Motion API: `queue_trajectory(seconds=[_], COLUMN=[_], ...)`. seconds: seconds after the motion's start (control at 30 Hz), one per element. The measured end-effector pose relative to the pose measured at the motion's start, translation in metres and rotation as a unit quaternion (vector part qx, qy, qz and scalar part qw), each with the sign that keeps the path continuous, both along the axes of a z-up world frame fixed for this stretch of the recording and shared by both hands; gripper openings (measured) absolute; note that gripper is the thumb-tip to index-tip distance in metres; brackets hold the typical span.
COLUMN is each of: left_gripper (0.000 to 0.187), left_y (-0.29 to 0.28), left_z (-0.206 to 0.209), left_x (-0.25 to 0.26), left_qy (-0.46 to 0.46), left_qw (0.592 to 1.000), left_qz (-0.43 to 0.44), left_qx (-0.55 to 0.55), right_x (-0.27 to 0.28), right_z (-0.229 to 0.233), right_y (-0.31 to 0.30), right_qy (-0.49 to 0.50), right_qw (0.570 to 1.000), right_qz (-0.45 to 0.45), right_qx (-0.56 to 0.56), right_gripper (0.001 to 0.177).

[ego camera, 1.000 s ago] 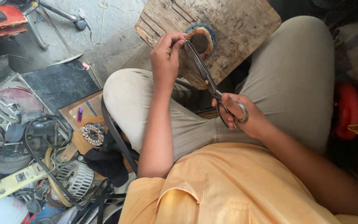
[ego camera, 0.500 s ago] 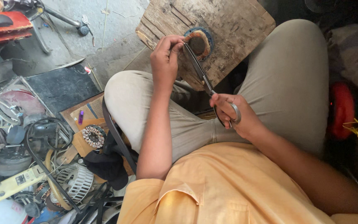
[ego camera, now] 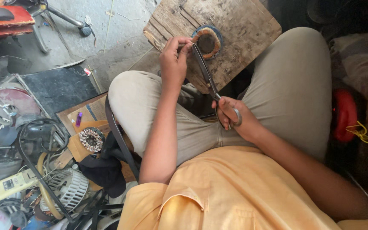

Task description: The person uses shears to trim copper wire on a small circular electrical component placed on a wooden board. The person then uses hands to adjust and wind the wire around the component.

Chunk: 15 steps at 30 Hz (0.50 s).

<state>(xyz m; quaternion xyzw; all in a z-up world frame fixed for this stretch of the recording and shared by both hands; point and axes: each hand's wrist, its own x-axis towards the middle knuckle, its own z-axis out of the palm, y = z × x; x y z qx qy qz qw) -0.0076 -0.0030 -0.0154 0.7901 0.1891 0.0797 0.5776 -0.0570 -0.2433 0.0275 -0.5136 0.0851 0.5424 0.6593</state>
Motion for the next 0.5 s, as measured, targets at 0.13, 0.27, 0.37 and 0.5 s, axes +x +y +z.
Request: queue_trajectory(seconds=[0.13,0.27,0.37,0.5], left_gripper=[0.004,0.006,0.006,0.006], left_y=[-0.001,-0.004,-0.005,-0.006], left_z=[0.002,0.006,0.007,0.006], left_x=[0.001,0.001,0.000,0.000], left_qy=[0.000,0.005,0.001,0.009], left_qw=[0.999,0.999,0.999,0.999], left_qz=[0.006,0.024,0.032,0.038], left_qx=[0.034,0.043,0.040,0.035], right_x=[-0.008,-0.015,-0.018,-0.014], right_z=[-0.012,-0.021,-0.023,-0.021], right_y=[0.009,0.018,0.018,0.014], right_qy=[-0.018,-0.061,-0.060,-0.040], right_qw=[1.000,0.998,0.998,0.999], right_qz=[-0.008,0.003,0.004,-0.005], right_qx=[0.025,0.015,-0.001,0.004], right_gripper=[0.049,0.040,0.036,0.040])
